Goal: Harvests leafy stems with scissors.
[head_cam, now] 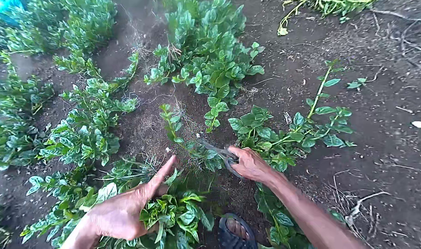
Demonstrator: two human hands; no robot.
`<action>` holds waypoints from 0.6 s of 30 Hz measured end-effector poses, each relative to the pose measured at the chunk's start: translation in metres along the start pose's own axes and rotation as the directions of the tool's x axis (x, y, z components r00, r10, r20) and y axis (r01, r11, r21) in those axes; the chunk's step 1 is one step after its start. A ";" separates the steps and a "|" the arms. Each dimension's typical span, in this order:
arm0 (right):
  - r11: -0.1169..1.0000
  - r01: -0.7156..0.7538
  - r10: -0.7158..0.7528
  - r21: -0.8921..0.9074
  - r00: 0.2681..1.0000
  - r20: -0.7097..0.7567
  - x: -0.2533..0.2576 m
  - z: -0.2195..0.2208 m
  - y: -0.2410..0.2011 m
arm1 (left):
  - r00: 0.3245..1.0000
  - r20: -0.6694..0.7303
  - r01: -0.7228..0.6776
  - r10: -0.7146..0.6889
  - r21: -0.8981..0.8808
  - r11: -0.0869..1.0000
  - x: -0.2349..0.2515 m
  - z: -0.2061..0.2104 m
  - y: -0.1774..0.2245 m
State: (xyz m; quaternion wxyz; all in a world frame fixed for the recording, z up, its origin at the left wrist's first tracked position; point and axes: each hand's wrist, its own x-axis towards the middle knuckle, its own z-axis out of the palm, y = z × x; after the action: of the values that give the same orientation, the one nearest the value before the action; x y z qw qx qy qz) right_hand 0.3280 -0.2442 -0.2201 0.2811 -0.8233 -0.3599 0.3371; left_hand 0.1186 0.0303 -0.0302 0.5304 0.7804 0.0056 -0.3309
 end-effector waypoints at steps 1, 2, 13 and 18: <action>1.000 0.009 -0.009 0.001 1.000 -0.003 0.000 0.002 0.000 | 0.999 -0.045 0.022 -0.022 0.007 1.000 -0.001 0.002 -0.002; 1.000 0.006 -0.006 0.003 1.000 -0.001 0.000 0.004 0.000 | 0.995 -0.101 0.024 -0.023 0.014 1.000 -0.003 0.003 -0.007; 0.957 0.188 -0.209 -0.219 0.975 -0.077 -0.011 0.013 0.005 | 0.992 -0.122 0.009 -0.011 -0.016 1.000 -0.001 0.002 -0.011; 0.960 0.197 -0.239 -0.201 0.948 -0.208 -0.016 0.021 0.010 | 0.980 -0.129 -0.148 0.151 0.036 0.988 -0.016 0.012 -0.027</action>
State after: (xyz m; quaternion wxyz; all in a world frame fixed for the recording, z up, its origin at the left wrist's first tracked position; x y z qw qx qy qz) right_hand 0.3083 -0.2581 -0.2343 0.2820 -0.8336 -0.4425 0.1725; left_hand 0.0903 0.0374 -0.0466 0.5419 0.8057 -0.0225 -0.2380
